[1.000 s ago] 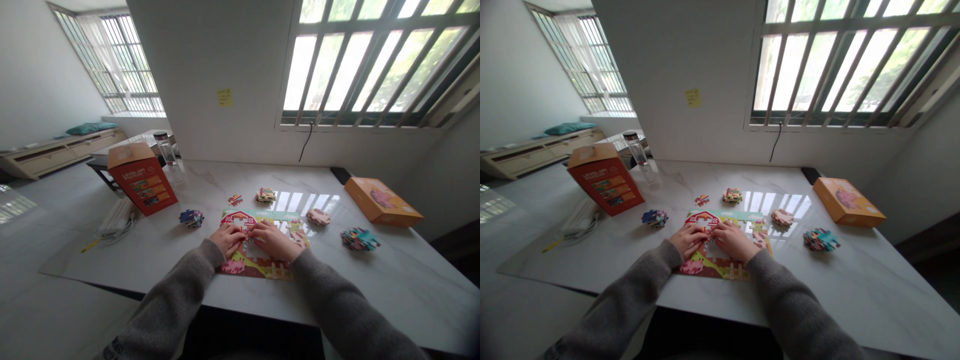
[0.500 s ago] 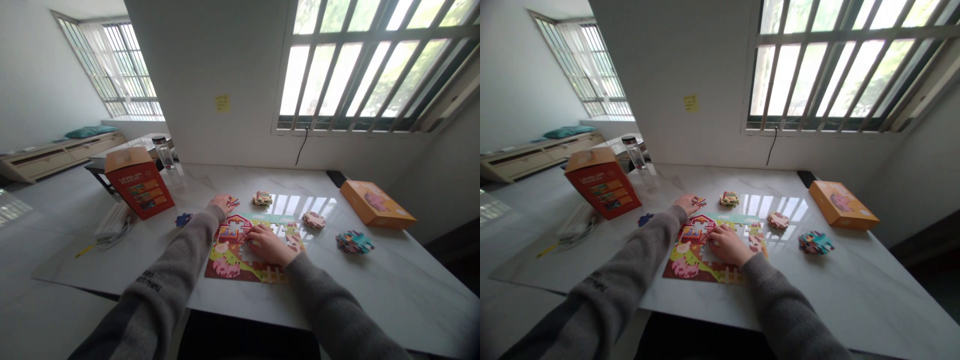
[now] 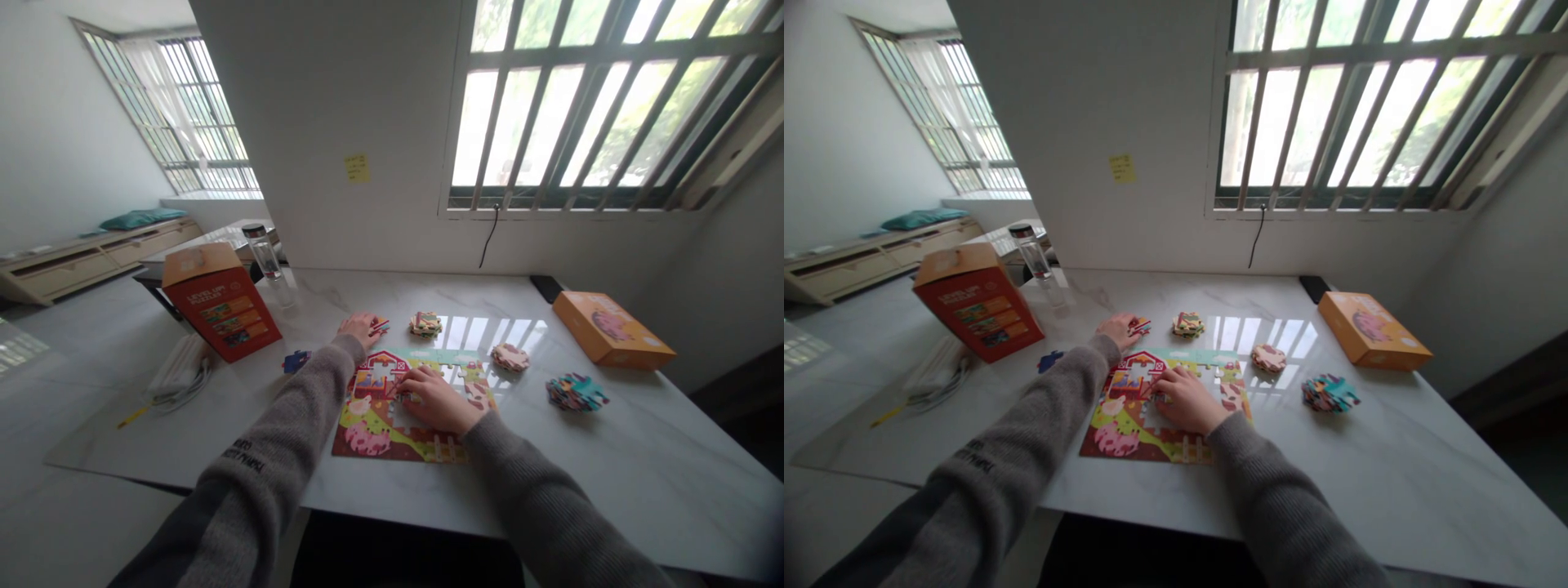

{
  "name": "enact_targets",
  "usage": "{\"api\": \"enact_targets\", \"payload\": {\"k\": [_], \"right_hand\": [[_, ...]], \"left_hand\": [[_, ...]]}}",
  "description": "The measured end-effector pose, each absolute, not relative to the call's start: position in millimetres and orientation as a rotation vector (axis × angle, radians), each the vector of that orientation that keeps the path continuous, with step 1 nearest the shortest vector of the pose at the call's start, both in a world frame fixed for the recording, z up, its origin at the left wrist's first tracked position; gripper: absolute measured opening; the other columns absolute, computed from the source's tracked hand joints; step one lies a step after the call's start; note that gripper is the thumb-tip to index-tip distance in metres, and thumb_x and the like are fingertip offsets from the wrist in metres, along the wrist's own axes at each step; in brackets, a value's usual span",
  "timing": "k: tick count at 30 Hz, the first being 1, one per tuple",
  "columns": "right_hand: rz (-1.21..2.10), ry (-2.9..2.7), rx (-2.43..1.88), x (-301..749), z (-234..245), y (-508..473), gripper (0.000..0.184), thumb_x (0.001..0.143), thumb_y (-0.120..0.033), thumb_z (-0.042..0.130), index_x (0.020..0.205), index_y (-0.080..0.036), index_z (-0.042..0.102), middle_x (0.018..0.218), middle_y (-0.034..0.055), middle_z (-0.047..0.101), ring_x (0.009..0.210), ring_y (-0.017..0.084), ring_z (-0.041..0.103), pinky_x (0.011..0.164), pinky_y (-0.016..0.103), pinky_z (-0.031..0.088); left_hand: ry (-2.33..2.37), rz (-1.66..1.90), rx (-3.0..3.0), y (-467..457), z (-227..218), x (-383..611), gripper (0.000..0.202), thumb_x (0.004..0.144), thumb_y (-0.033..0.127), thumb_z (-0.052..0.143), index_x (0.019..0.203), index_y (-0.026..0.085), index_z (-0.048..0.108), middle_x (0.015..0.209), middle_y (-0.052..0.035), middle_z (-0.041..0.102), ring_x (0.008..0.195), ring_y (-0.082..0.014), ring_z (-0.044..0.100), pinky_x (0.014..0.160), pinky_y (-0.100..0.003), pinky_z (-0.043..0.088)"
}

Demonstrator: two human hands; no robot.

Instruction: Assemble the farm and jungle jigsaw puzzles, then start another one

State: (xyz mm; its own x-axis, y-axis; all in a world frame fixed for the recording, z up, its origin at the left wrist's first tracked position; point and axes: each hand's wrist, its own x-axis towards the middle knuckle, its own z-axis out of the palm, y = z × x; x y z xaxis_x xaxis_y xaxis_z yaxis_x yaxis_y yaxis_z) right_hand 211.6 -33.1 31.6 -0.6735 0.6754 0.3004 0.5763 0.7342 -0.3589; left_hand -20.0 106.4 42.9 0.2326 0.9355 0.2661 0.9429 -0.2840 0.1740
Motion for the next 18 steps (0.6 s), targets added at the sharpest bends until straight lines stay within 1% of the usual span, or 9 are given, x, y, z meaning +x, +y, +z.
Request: {"api": "enact_targets", "payload": {"k": [5, 8, 10, 12, 15, 16, 18], "right_hand": [[0.316, -2.51, -0.972, 211, 32, -34, 0.019, 0.092, -0.02, 0.063, 0.11, -0.023, 0.07, 0.112, 0.0073, 0.066, 0.108, 0.023, 0.055, 0.098, 0.039, 0.047], [0.289, -2.493, -0.972, 209, 31, -35, 0.018, 0.091, -0.018, 0.064, 0.107, -0.023, 0.07, 0.11, 0.0072, 0.066, 0.106, 0.023, 0.056, 0.095, 0.037, 0.048], [0.29, -2.477, -0.954, 208, 31, -35, 0.019, 0.09, -0.015, 0.063, 0.105, -0.023, 0.07, 0.108, 0.007, 0.067, 0.104, 0.022, 0.057, 0.093, 0.035, 0.048], [0.291, -2.423, -0.976, 210, 31, -33, 0.016, 0.091, -0.012, 0.06, 0.098, -0.021, 0.07, 0.1, 0.0067, 0.069, 0.098, 0.021, 0.059, 0.091, 0.034, 0.047], [0.265, -2.201, -1.17, 215, 31, -28, 0.015, 0.091, -0.011, 0.055, 0.085, -0.019, 0.067, 0.087, 0.0062, 0.069, 0.087, 0.021, 0.061, 0.085, 0.035, 0.047], [0.279, -2.086, -1.246, 218, 31, -25, 0.015, 0.091, -0.012, 0.054, 0.084, -0.019, 0.066, 0.084, 0.0059, 0.069, 0.083, 0.021, 0.061, 0.082, 0.036, 0.047], [0.406, -1.867, -1.311, 222, 32, -22, 0.015, 0.093, -0.016, 0.05, 0.093, -0.019, 0.064, 0.081, 0.0045, 0.068, 0.077, 0.02, 0.062, 0.077, 0.035, 0.047]], "left_hand": [[-1.506, -0.819, -2.611, 67, 46, -18, 0.023, 0.082, 0.021, 0.066, 0.104, 0.02, 0.063, 0.11, -0.0065, 0.068, 0.105, -0.0245, 0.06, 0.095, -0.037, 0.046], [-1.357, -0.996, -2.616, 40, 40, -13, 0.028, 0.079, 0.016, 0.065, 0.107, 0.021, 0.061, 0.121, -0.007, 0.067, 0.116, -0.0254, 0.058, 0.1, -0.038, 0.043], [-1.278, -1.045, -2.616, 29, 34, -9, 0.031, 0.075, 0.015, 0.066, 0.106, 0.022, 0.06, 0.122, -0.0074, 0.067, 0.119, -0.027, 0.057, 0.101, -0.04, 0.043], [-1.193, -1.093, -2.621, 22, 28, -6, 0.034, 0.071, 0.014, 0.067, 0.103, 0.022, 0.06, 0.119, -0.0078, 0.068, 0.114, -0.0277, 0.06, 0.098, -0.041, 0.044], [-1.066, -1.212, -2.618, 20, 22, -4, 0.036, 0.067, 0.011, 0.066, 0.102, 0.021, 0.058, 0.114, -0.0083, 0.068, 0.106, -0.0265, 0.063, 0.094, -0.04, 0.047], [-1.029, -1.253, -2.615, 20, 21, -4, 0.037, 0.067, 0.01, 0.065, 0.101, 0.021, 0.057, 0.113, -0.0086, 0.068, 0.104, -0.0261, 0.063, 0.094, -0.04, 0.048], [-0.965, -1.306, -2.631, 19, 20, -3, 0.037, 0.067, 0.008, 0.064, 0.101, 0.021, 0.057, 0.111, -0.0092, 0.067, 0.103, -0.026, 0.063, 0.094, -0.041, 0.049]]}}
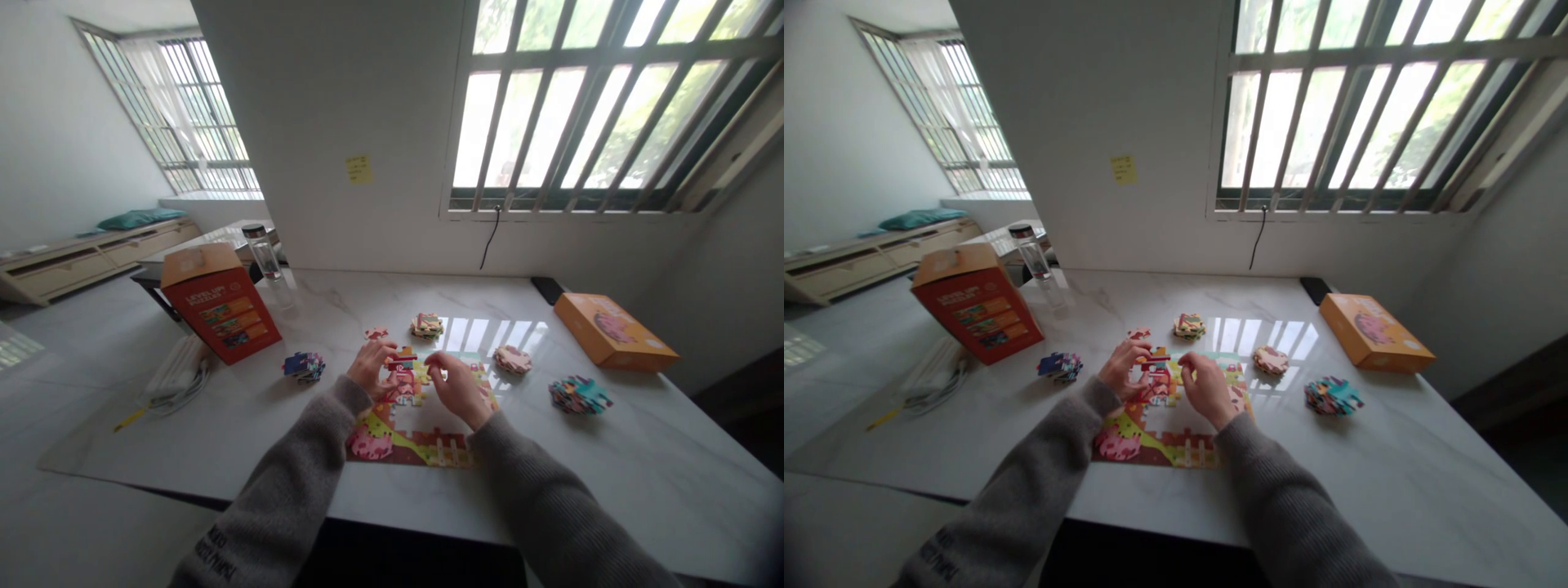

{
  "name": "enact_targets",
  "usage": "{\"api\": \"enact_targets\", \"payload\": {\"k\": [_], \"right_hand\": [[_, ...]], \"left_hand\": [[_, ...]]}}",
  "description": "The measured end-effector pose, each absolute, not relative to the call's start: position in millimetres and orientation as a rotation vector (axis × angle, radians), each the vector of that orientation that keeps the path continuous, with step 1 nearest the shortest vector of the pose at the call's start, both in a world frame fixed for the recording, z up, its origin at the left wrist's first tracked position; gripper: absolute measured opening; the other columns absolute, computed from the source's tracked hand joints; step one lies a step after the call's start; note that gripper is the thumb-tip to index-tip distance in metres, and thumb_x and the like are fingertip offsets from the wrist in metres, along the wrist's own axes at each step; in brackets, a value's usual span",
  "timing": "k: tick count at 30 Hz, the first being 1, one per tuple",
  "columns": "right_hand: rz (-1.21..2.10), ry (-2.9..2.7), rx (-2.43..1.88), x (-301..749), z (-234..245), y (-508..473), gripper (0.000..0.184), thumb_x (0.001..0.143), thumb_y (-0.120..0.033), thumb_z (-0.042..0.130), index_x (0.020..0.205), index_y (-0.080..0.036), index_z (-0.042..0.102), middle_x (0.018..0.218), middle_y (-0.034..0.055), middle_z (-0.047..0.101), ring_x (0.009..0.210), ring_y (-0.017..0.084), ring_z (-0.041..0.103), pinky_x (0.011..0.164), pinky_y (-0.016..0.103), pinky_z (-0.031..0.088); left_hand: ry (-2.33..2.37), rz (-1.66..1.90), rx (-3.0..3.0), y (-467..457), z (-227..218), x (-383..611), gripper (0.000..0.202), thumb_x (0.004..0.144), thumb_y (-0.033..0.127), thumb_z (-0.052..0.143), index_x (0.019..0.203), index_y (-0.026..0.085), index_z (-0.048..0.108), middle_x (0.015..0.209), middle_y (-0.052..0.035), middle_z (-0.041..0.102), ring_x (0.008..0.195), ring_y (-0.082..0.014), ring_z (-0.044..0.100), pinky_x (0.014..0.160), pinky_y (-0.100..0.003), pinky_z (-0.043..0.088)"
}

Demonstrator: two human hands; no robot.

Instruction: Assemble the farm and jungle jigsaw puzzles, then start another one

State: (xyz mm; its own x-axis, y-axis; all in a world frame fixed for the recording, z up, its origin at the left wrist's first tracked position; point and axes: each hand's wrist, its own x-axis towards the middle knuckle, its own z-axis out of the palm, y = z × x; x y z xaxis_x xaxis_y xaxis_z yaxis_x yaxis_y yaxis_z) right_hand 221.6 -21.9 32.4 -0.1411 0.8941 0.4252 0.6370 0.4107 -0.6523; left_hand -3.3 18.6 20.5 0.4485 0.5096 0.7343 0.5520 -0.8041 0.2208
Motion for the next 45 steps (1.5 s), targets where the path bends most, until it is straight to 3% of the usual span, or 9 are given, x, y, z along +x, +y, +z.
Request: {"api": "enact_targets", "payload": {"k": [3, 5, 14, 19, 22, 25, 28, 35, 45], "right_hand": [[0.709, -1.704, -1.179, 222, 33, -21, 0.026, 0.096, -0.028, 0.047, 0.118, -0.019, 0.057, 0.077, 0.0007, 0.064, 0.071, 0.018, 0.062, 0.07, 0.032, 0.049], [0.818, -1.705, -1.08, 220, 32, -22, 0.034, 0.096, -0.035, 0.051, 0.125, -0.018, 0.054, 0.076, -0.0008, 0.061, 0.07, 0.017, 0.06, 0.068, 0.031, 0.05], [0.859, -1.651, -1.022, 219, 24, -18, 0.032, 0.094, -0.04, 0.057, 0.118, -0.019, 0.061, 0.082, 0.0016, 0.064, 0.074, 0.017, 0.062, 0.073, 0.033, 0.054], [0.916, -1.653, -1.001, 218, 23, -18, 0.031, 0.095, -0.038, 0.056, 0.12, -0.02, 0.06, 0.087, 0.0036, 0.067, 0.079, 0.018, 0.065, 0.078, 0.036, 0.057], [0.802, -1.715, -1.018, 218, 27, -21, 0.028, 0.096, -0.033, 0.055, 0.12, -0.02, 0.06, 0.095, 0.0062, 0.068, 0.083, 0.019, 0.066, 0.079, 0.037, 0.058], [0.533, -1.872, -0.983, 221, 33, -23, 0.03, 0.095, -0.028, 0.058, 0.124, -0.022, 0.059, 0.119, 0.0116, 0.063, 0.106, 0.024, 0.064, 0.091, 0.043, 0.056], [0.376, -2.036, -0.896, 224, 35, -24, 0.039, 0.093, -0.026, 0.063, 0.132, -0.025, 0.056, 0.128, 0.0122, 0.059, 0.121, 0.027, 0.057, 0.103, 0.047, 0.051], [0.307, -2.118, -0.855, 228, 30, -21, 0.039, 0.094, -0.026, 0.063, 0.133, -0.027, 0.056, 0.13, 0.0112, 0.06, 0.121, 0.027, 0.058, 0.103, 0.048, 0.051], [0.318, -2.082, -0.924, 231, 29, -21, 0.056, 0.094, -0.025, 0.064, 0.146, -0.028, 0.044, 0.126, 0.0126, 0.062, 0.115, 0.028, 0.06, 0.099, 0.05, 0.052]], "left_hand": [[-0.915, -1.307, -2.706, 13, 20, 0, 0.037, 0.068, 0.009, 0.064, 0.102, 0.021, 0.057, 0.113, -0.0099, 0.066, 0.104, -0.0257, 0.063, 0.092, -0.04, 0.052], [-0.9, -1.283, -2.762, 9, 20, 3, 0.036, 0.07, 0.009, 0.064, 0.103, 0.022, 0.057, 0.115, -0.0093, 0.066, 0.104, -0.0247, 0.063, 0.092, -0.039, 0.053], [-0.983, -1.3, -2.706, 7, 26, -1, 0.042, 0.078, 0.027, 0.072, 0.117, 0.021, 0.059, 0.117, -0.0105, 0.067, 0.105, -0.0268, 0.063, 0.092, -0.041, 0.051], [-0.936, -1.27, -2.746, 7, 27, -3, 0.038, 0.08, 0.025, 0.071, 0.116, 0.021, 0.061, 0.117, -0.0084, 0.069, 0.106, -0.0255, 0.063, 0.093, -0.04, 0.049], [-0.931, -1.301, -2.746, 6, 29, -3, 0.032, 0.079, 0.022, 0.07, 0.11, 0.022, 0.063, 0.114, -0.0074, 0.071, 0.103, -0.0244, 0.064, 0.092, -0.04, 0.05], [-0.939, -1.375, -2.762, 8, 32, -5, 0.03, 0.076, 0.018, 0.069, 0.105, 0.021, 0.062, 0.111, -0.0073, 0.071, 0.102, -0.024, 0.064, 0.092, -0.04, 0.05], [-0.926, -1.444, -2.776, 9, 34, -7, 0.029, 0.074, 0.017, 0.068, 0.102, 0.021, 0.061, 0.108, -0.0072, 0.07, 0.101, -0.0239, 0.065, 0.093, -0.041, 0.051], [-0.911, -1.452, -2.843, 10, 29, -9, 0.033, 0.073, 0.015, 0.067, 0.104, 0.022, 0.06, 0.109, -0.0072, 0.068, 0.101, -0.0238, 0.064, 0.093, -0.041, 0.052], [-0.898, -1.485, -2.827, 10, 32, -11, 0.048, 0.07, 0.015, 0.067, 0.117, 0.02, 0.057, 0.115, -0.0108, 0.063, 0.109, -0.0265, 0.061, 0.098, -0.044, 0.052]]}}
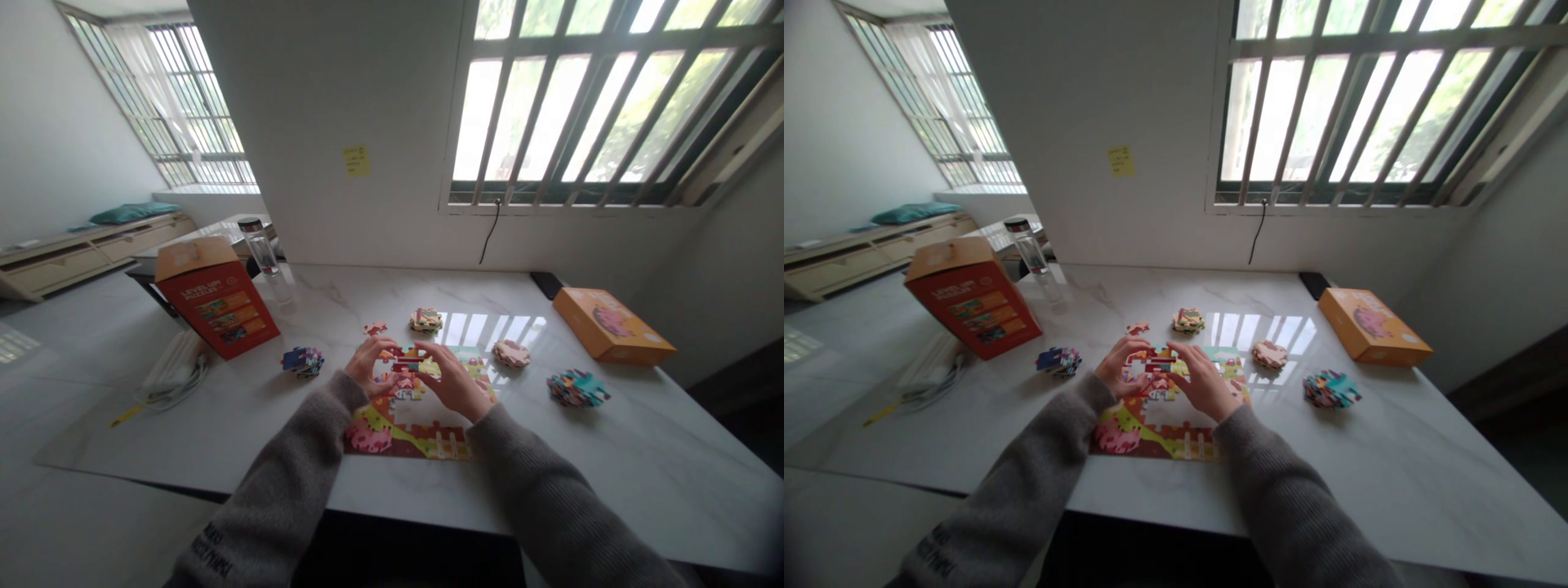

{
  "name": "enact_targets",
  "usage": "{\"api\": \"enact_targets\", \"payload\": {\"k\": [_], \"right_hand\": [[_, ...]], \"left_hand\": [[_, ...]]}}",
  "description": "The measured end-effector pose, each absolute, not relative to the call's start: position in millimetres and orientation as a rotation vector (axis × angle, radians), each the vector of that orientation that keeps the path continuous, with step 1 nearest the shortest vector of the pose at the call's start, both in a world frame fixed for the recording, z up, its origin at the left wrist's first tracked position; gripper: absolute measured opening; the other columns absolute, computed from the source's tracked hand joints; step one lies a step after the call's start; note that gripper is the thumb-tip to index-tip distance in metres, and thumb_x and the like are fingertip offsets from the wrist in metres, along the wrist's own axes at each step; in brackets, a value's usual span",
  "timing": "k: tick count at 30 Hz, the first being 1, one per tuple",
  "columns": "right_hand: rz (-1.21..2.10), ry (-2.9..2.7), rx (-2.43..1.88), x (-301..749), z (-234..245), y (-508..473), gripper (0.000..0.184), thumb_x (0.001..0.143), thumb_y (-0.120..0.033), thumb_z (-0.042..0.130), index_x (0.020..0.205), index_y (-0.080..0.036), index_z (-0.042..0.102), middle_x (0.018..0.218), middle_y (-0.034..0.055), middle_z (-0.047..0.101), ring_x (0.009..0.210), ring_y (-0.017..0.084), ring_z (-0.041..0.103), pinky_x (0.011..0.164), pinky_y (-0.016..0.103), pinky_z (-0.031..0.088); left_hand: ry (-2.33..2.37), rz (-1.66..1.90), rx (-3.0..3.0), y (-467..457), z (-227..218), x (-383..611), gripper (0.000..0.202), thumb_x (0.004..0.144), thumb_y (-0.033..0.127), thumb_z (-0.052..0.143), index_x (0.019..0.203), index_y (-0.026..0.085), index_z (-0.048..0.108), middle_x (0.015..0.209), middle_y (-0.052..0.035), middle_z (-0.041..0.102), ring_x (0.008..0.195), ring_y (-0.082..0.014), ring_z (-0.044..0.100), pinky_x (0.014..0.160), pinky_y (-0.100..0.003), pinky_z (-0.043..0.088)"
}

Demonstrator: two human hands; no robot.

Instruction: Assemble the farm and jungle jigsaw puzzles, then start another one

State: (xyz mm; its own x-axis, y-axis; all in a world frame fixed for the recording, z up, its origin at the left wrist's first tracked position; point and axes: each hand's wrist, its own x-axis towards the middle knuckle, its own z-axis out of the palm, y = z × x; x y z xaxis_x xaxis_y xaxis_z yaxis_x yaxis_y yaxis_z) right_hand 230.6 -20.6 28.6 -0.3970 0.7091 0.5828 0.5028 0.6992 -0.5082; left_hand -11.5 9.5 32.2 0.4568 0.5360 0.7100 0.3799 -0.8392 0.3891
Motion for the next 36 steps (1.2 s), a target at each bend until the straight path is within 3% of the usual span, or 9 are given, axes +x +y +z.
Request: {"api": "enact_targets", "payload": {"k": [8, 14, 20, 26, 31, 36], "right_hand": [[0.342, -2.046, -0.96, 228, 28, -22, 0.049, 0.092, -0.029, 0.067, 0.138, -0.027, 0.049, 0.122, 0.0115, 0.059, 0.11, 0.027, 0.06, 0.095, 0.045, 0.053], [0.293, -1.973, -1.007, 221, 28, -26, 0.035, 0.091, -0.03, 0.067, 0.123, -0.024, 0.056, 0.112, 0.0092, 0.058, 0.097, 0.025, 0.062, 0.086, 0.041, 0.055], [0.23, -1.937, -1.011, 214, 34, -32, 0.022, 0.092, -0.026, 0.064, 0.113, -0.024, 0.059, 0.111, 0.0101, 0.059, 0.103, 0.026, 0.061, 0.09, 0.043, 0.054], [0.265, -2.043, -0.898, 217, 36, -33, 0.038, 0.091, -0.022, 0.063, 0.128, -0.025, 0.054, 0.122, 0.0115, 0.062, 0.115, 0.028, 0.058, 0.099, 0.049, 0.05], [0.288, -2.155, -0.866, 222, 36, -31, 0.05, 0.095, -0.021, 0.058, 0.143, -0.028, 0.045, 0.132, 0.0103, 0.062, 0.121, 0.028, 0.057, 0.103, 0.051, 0.049], [0.279, -2.09, -0.886, 225, 35, -28, 0.047, 0.1, -0.022, 0.051, 0.145, -0.029, 0.044, 0.139, 0.011, 0.057, 0.128, 0.027, 0.054, 0.108, 0.05, 0.046]], "left_hand": [[0.875, 1.331, 2.536, 11, 30, -11, 0.034, 0.079, 0.015, 0.062, 0.113, 0.02, 0.059, 0.112, -0.0097, 0.067, 0.108, -0.0249, 0.064, 0.097, -0.042, 0.053], [1.036, 1.303, 2.348, 7, 32, -6, 0.015, 0.084, 0.021, 0.06, 0.099, 0.019, 0.063, 0.093, -0.0055, 0.068, 0.089, -0.0204, 0.066, 0.084, -0.036, 0.054], [1.258, 1.067, 1.972, 7, 27, -2, 0.025, 0.086, 0.041, 0.061, 0.09, 0.018, 0.068, 0.082, -0.0042, 0.072, 0.077, -0.0196, 0.066, 0.078, -0.035, 0.051], [1.128, 1.15, 1.626, 14, 25, -2, 0.043, 0.081, 0.054, 0.064, 0.102, 0.016, 0.066, 0.085, -0.0061, 0.073, 0.077, -0.0199, 0.066, 0.072, -0.032, 0.051], [1.08, 1.054, 1.624, 11, 36, -4, 0.043, 0.073, 0.059, 0.071, 0.076, 0.016, 0.066, 0.071, -0.0027, 0.068, 0.069, -0.0174, 0.062, 0.07, -0.031, 0.05], [1.045, 0.963, 1.637, 9, 40, -7, 0.042, 0.069, 0.057, 0.074, 0.063, 0.017, 0.061, 0.062, -0.0005, 0.06, 0.064, -0.0159, 0.057, 0.064, -0.029, 0.047]]}}
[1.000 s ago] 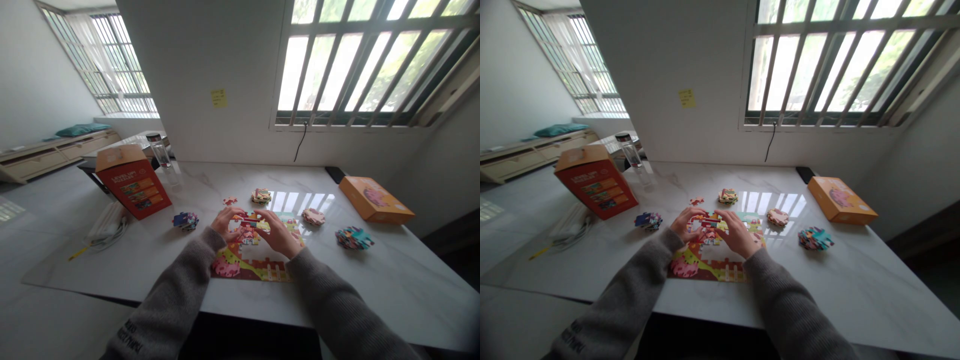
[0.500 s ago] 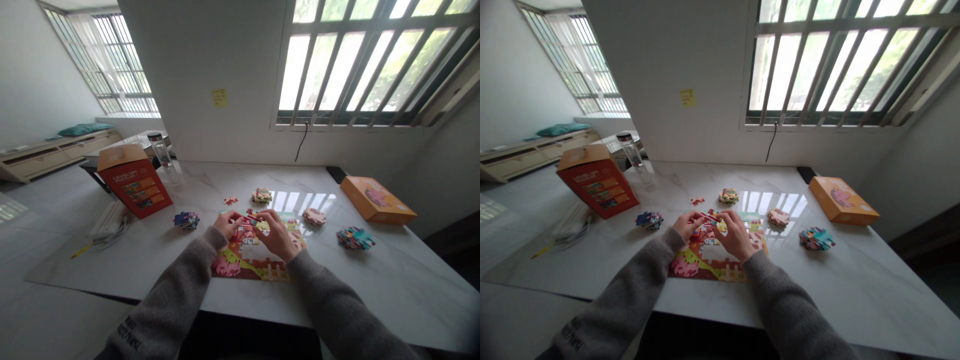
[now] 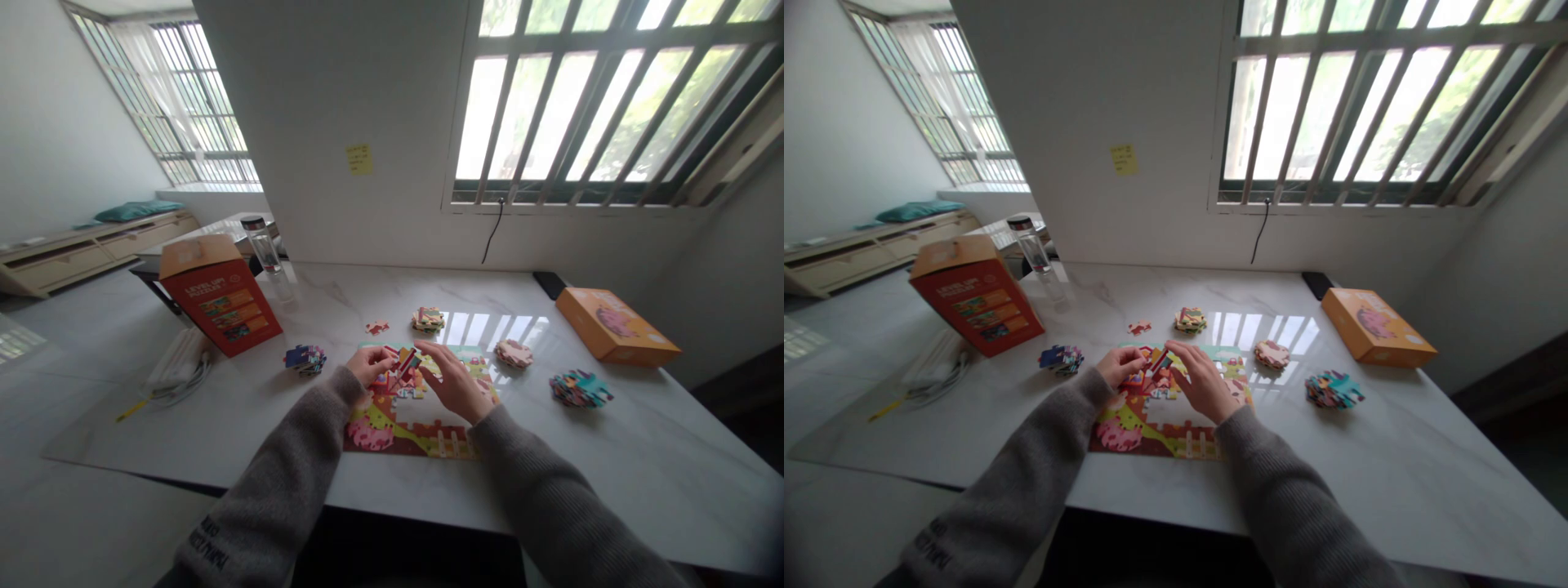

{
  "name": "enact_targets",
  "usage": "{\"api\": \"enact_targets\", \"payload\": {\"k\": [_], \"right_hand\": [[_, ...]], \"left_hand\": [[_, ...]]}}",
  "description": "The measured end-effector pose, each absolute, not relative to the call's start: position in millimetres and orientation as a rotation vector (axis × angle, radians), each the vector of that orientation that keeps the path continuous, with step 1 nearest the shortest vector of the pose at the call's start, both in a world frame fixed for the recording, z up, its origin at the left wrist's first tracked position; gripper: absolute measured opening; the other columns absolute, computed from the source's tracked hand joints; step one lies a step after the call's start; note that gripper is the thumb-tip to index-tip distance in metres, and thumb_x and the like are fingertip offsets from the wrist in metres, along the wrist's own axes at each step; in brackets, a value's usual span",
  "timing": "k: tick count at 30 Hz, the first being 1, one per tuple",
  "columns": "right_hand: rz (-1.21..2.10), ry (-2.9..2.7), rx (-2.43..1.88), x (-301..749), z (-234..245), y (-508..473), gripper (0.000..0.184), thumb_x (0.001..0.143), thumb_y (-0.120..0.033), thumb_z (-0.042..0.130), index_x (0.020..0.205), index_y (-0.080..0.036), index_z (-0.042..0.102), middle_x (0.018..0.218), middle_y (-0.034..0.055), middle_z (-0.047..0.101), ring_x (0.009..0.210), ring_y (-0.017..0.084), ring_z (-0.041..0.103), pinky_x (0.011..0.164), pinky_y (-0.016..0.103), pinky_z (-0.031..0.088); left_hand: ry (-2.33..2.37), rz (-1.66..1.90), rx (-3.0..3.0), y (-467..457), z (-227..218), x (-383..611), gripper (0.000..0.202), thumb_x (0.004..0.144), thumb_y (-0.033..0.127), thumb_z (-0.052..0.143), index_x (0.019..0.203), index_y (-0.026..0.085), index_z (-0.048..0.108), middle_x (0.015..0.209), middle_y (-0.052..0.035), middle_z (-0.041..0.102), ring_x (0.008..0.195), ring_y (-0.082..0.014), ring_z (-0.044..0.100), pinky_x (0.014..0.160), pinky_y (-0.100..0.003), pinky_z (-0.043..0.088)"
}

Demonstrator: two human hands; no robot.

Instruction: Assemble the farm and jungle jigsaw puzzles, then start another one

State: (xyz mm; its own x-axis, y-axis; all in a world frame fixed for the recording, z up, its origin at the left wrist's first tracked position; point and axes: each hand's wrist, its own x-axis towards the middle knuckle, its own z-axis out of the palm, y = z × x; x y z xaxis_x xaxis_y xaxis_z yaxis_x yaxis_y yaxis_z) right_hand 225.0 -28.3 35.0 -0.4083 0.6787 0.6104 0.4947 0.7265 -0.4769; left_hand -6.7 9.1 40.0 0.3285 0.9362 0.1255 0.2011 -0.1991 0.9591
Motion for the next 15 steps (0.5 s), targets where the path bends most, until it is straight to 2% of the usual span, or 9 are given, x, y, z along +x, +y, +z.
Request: {"api": "enact_targets", "payload": {"k": [3, 6, 8, 11, 15], "right_hand": [[0.3, -2.005, -0.933, 222, 35, -29, 0.042, 0.099, -0.022, 0.05, 0.14, -0.028, 0.049, 0.127, 0.0118, 0.061, 0.115, 0.027, 0.061, 0.1, 0.048, 0.051], [0.427, -1.906, -0.98, 213, 34, -32, 0.043, 0.095, -0.027, 0.057, 0.137, -0.026, 0.05, 0.111, 0.01, 0.064, 0.096, 0.024, 0.065, 0.089, 0.044, 0.055], [0.59, -1.808, -0.98, 207, 32, -32, 0.04, 0.094, -0.029, 0.058, 0.133, -0.024, 0.05, 0.102, 0.0074, 0.066, 0.088, 0.022, 0.065, 0.083, 0.04, 0.056], [0.755, -1.654, -0.981, 202, 27, -30, 0.026, 0.097, -0.029, 0.05, 0.123, -0.022, 0.053, 0.091, 0.0046, 0.066, 0.08, 0.019, 0.065, 0.077, 0.035, 0.055], [0.744, -1.731, -0.983, 208, 26, -26, 0.031, 0.096, -0.027, 0.049, 0.126, -0.021, 0.05, 0.087, 0.0029, 0.064, 0.076, 0.018, 0.062, 0.072, 0.033, 0.053]], "left_hand": [[1.085, 0.987, 1.61, 12, 39, -8, 0.042, 0.07, 0.057, 0.072, 0.064, 0.018, 0.06, 0.058, 0.0014, 0.056, 0.059, -0.0141, 0.052, 0.06, -0.028, 0.044], [1.134, 1.042, 1.568, 13, 35, -6, 0.041, 0.071, 0.057, 0.07, 0.066, 0.017, 0.061, 0.057, 0.0026, 0.054, 0.056, -0.0123, 0.048, 0.059, -0.027, 0.043], [1.102, 1.046, 1.57, 12, 31, -1, 0.04, 0.072, 0.055, 0.07, 0.067, 0.016, 0.064, 0.062, 0.0006, 0.059, 0.06, -0.0131, 0.052, 0.062, -0.027, 0.046], [1.044, 0.987, 1.631, 9, 24, 6, 0.038, 0.074, 0.053, 0.072, 0.07, 0.015, 0.066, 0.072, -0.0029, 0.066, 0.067, -0.0155, 0.059, 0.066, -0.028, 0.048], [1.034, 1.013, 1.623, 8, 20, 7, 0.039, 0.078, 0.054, 0.069, 0.083, 0.015, 0.069, 0.076, -0.0028, 0.068, 0.07, -0.0159, 0.061, 0.069, -0.028, 0.049]]}}
